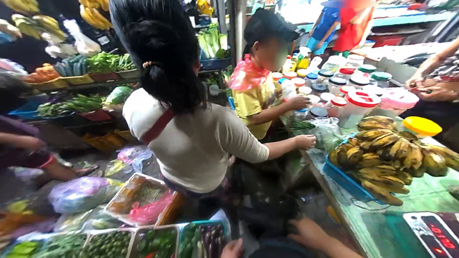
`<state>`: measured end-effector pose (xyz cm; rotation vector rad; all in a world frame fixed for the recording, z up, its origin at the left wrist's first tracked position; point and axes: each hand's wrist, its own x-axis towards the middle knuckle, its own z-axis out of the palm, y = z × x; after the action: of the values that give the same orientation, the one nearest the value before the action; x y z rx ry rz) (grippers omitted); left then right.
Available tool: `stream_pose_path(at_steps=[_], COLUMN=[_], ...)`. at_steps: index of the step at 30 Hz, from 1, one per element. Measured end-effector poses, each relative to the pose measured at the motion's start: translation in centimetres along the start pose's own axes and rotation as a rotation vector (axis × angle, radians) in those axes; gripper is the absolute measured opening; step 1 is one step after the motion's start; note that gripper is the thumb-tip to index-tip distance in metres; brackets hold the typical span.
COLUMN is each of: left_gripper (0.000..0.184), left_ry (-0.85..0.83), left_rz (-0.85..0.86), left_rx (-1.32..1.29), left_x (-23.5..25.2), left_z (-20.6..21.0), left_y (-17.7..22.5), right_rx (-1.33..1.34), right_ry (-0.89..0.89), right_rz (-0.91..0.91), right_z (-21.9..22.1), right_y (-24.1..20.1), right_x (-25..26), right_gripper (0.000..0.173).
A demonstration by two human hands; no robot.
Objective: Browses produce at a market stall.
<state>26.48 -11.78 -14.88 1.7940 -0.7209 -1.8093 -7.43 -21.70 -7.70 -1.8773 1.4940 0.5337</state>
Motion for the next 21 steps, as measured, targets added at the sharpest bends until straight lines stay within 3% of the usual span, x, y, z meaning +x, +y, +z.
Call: stream_pose_path(at_steps=[3,6,9,12,15,18,21], left_gripper=[0.068,0.068,0.06,0.053,0.062,0.063,0.064], left_ry=[-0.015,0.275,0.369,0.439,0.483,0.374,0.304], left_rz=[-0.007,-0.113,-0.091,-0.04,0.008,-0.101,-0.125], left_rx=[-0.274,-0.622,-0.758,-0.742,-0.566,-0.264,-0.165], left_x=[-0.3,0.6,2.7,3.2,3.6,4.1,5.4], left_z=[2.7,4.1,3.2,3.0,1.4,-0.4,-1.2], left_y=[3.6,4.9,5.4,7.0,9.7,13.0,14.8], right_rx=[-0.077,-0.118,-0.147,-0.141,-0.09,-0.105,-0.076], right_ry=[0.037,0.061,-0.011,-0.15,-0.148,-0.095,-0.073], right_rz=[-0.185,-0.329,-0.386,-0.346,-0.431,-0.527,-0.623], right_z=[-0.2,1.1,-0.8,-3.3,-5.9,-8.3,-10.6], right_y=[-5.4,-8.8,-9.6,-9.9,-9.9,-9.0,-9.0], right_x=[0.7,2.3,5.4,8.4,12.2,15.8,18.5], right_gripper=[0.058,0.054,0.053,0.055,0.058,0.059,0.058])
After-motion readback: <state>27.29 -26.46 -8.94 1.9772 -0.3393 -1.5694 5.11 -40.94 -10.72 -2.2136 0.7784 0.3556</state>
